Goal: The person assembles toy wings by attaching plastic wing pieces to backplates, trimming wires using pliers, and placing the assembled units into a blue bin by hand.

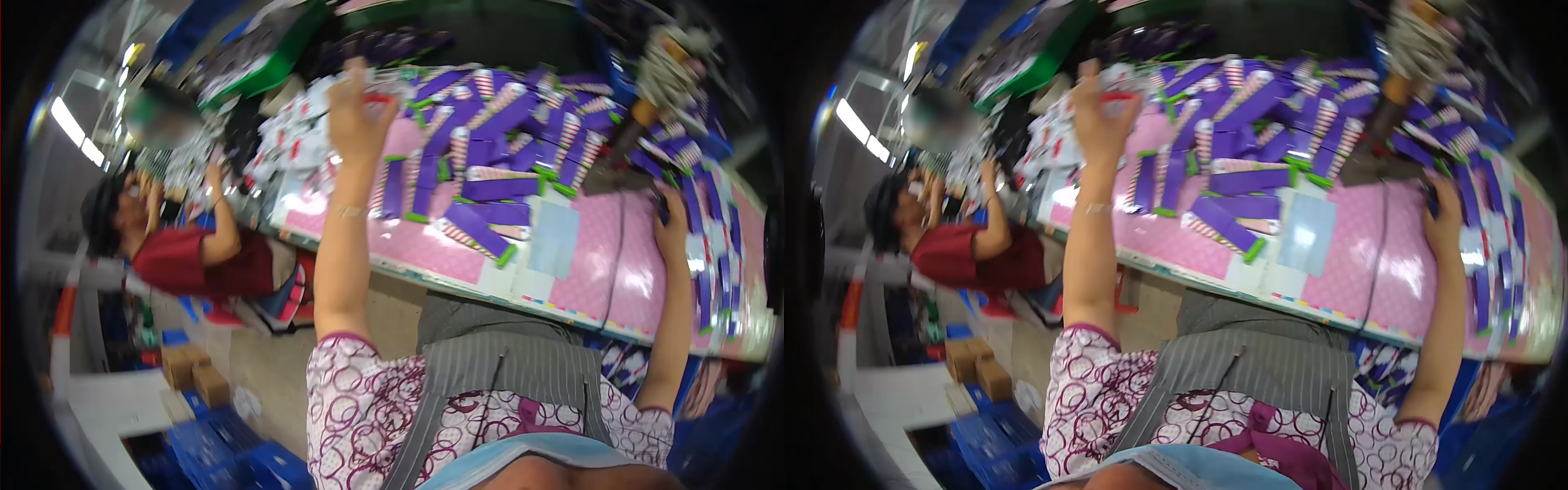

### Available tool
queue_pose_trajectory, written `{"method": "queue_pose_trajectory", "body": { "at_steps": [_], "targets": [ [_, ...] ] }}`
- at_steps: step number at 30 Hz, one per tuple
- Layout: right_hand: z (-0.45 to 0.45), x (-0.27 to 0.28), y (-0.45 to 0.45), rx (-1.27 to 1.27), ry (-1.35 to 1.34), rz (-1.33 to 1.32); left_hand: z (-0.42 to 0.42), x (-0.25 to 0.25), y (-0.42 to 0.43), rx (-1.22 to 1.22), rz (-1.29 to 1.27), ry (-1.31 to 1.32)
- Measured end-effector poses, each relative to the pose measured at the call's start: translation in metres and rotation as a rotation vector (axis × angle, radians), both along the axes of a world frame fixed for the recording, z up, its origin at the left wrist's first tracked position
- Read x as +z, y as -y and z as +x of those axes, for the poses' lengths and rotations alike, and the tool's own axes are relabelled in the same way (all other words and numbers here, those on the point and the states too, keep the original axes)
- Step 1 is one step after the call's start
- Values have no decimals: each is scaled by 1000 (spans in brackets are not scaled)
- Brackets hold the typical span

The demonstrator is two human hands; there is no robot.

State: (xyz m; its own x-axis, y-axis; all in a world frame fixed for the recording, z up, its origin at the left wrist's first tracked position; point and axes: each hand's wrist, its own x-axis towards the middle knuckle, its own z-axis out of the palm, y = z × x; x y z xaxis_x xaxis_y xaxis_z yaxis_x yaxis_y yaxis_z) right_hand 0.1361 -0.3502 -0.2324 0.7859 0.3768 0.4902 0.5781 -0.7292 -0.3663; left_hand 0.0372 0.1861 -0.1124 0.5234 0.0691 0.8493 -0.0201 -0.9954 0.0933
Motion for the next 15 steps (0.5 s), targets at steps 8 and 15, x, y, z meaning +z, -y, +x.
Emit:
{"method": "queue_pose_trajectory", "body": {
  "at_steps": [8, 15],
  "targets": [
    [-6, 12, -9, 72, 2, -2, -91, -54, 201, -652, -560, -585],
    [-22, 22, -28, 149, -3, 42, -86, -77, 249, -629, -334, -513]
  ]
}}
